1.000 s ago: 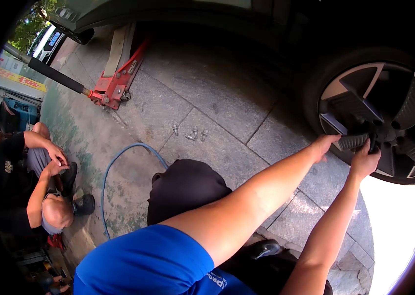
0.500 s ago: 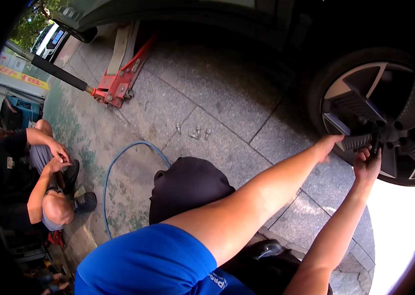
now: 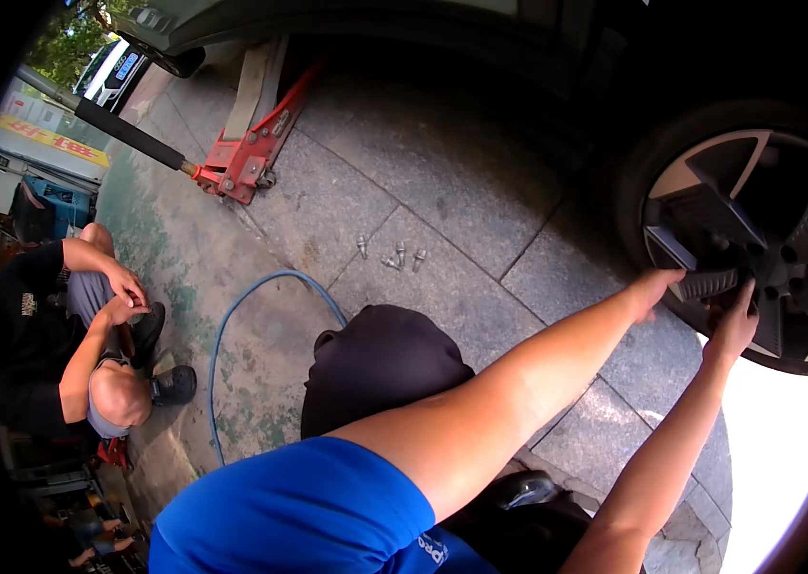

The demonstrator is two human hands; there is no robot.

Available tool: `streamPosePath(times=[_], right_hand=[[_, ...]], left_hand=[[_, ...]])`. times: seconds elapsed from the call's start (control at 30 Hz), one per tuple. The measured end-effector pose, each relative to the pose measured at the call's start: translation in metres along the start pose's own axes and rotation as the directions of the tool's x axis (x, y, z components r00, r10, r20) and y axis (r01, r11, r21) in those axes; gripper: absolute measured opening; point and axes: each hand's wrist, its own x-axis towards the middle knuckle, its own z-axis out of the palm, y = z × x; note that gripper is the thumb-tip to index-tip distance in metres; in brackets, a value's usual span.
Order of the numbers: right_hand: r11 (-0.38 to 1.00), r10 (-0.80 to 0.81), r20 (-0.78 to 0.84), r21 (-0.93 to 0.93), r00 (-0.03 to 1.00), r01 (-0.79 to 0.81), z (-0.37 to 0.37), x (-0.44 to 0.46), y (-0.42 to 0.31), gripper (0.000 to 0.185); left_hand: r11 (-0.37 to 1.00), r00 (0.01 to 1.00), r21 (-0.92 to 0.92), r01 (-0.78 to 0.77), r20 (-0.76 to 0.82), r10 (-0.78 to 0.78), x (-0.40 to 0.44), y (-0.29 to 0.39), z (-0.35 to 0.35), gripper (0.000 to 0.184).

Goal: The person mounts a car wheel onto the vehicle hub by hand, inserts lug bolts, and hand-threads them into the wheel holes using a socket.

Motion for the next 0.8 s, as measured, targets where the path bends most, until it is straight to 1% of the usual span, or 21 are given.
streamPosePath(times=[0.03,0.07,0.1,0.13,0.17,0.2,0.23,0.27,0.3,0.37,0.43,0.5,0.53,0.57,0.6,0.63,0.67,0.7,0.77,0.8], right_hand=[[1.0,0.003,0.001,0.0,1.0,-0.003,0.0,0.006,0.009,0.042],[0.93,-0.312,-0.113,-0.242,0.943,0.278,0.001,0.014,0.021,0.045],[0.727,-0.609,-0.139,-0.49,0.781,0.481,-0.001,0.023,0.032,0.047],[0.976,-0.106,-0.016,0.189,0.994,0.107,0.0,0.017,0.022,0.049],[0.977,-0.103,-0.013,0.186,0.995,0.103,-0.007,0.03,0.033,0.049],[0.908,-0.05,0.275,0.414,0.96,-0.071,-0.022,0.056,0.052,0.049],[0.777,-0.07,0.54,0.557,0.838,-0.294,-0.037,0.084,0.071,0.049],[0.603,-0.161,0.742,0.596,0.65,-0.531,-0.044,0.098,0.08,0.049],[0.601,-0.17,0.741,0.6,0.65,-0.527,-0.04,0.1,0.077,0.049],[0.627,-0.11,0.647,0.634,0.754,-0.453,-0.034,0.09,0.07,0.046],[0.658,-0.045,0.537,0.65,0.842,-0.379,-0.028,0.078,0.065,0.044],[0.692,0.012,0.416,0.653,0.909,-0.308,-0.023,0.069,0.06,0.042],[0.388,-0.06,0.647,0.716,0.76,-0.58,-0.028,0.068,0.058,0.04],[0.388,-0.061,0.645,0.718,0.762,-0.577,-0.028,0.067,0.058,0.04],[0.596,0.027,0.519,0.678,0.854,-0.431,-0.028,0.065,0.058,0.042],[0.774,0.073,0.364,0.567,0.928,-0.283,-0.023,0.053,0.048,0.044],[0.917,0.07,0.207,0.372,0.976,-0.144,-0.016,0.042,0.037,0.046],[0.991,0.064,0.044,0.114,0.997,-0.069,-0.009,0.03,0.026,0.048],[0.988,-0.076,0.028,0.135,0.997,0.072,-0.004,0.027,0.027,0.048],[0.979,-0.147,0.019,0.145,0.989,0.143,-0.003,0.027,0.029,0.049]], left_hand=[[1.0,1.0,0.002,0.002,0.0,-0.002,-0.001,0.001,0.001,0.08],[1.0,1.0,0.003,0.005,0.001,-0.005,-0.002,0.0,0.001,0.079],[1.0,1.0,0.0,0.007,-0.001,-0.007,-0.002,0.0,0.001,0.079],[1.0,1.0,-0.002,0.012,-0.001,-0.012,-0.002,0.0,0.001,0.079],[1.0,1.0,-0.004,0.016,-0.002,-0.016,-0.001,-0.001,0.0,0.078],[1.0,1.0,-0.009,0.019,-0.006,-0.019,0.0,-0.002,0.0,0.078],[1.0,0.999,-0.008,0.023,-0.023,-0.023,0.002,-0.002,0.001,0.078],[1.0,0.999,-0.004,0.027,-0.038,-0.027,0.003,-0.002,0.001,0.079],[1.0,0.999,0.003,0.021,-0.036,-0.021,0.003,0.002,0.001,0.079],[1.0,0.999,0.002,0.012,0.032,-0.012,-0.001,0.001,0.0,0.08],[1.0,0.999,-0.003,0.02,0.043,-0.02,0.0,0.0,-0.001,0.081],[1.0,0.998,-0.01,0.023,0.05,-0.023,0.002,-0.001,-0.002,0.081],[1.0,0.999,-0.013,0.027,0.027,-0.026,0.001,-0.001,-0.002,0.082],[0.999,1.0,-0.017,0.03,0.005,-0.03,0.001,-0.001,-0.001,0.082],[0.999,1.0,-0.014,0.029,0.01,-0.029,0.001,0.0,0.0,0.082],[1.0,1.0,-0.005,0.022,0.017,-0.022,0.001,0.001,0.0,0.083],[1.0,1.0,0.0,0.017,0.02,-0.016,0.0,0.0,-0.001,0.083],[1.0,1.0,-0.002,0.018,0.019,-0.018,0.0,0.001,-0.001,0.083],[1.0,1.0,-0.022,0.02,-0.019,-0.021,-0.001,0.0,0.002,0.074],[1.0,1.0,-0.022,0.022,-0.019,-0.023,-0.002,0.001,0.001,0.074]])
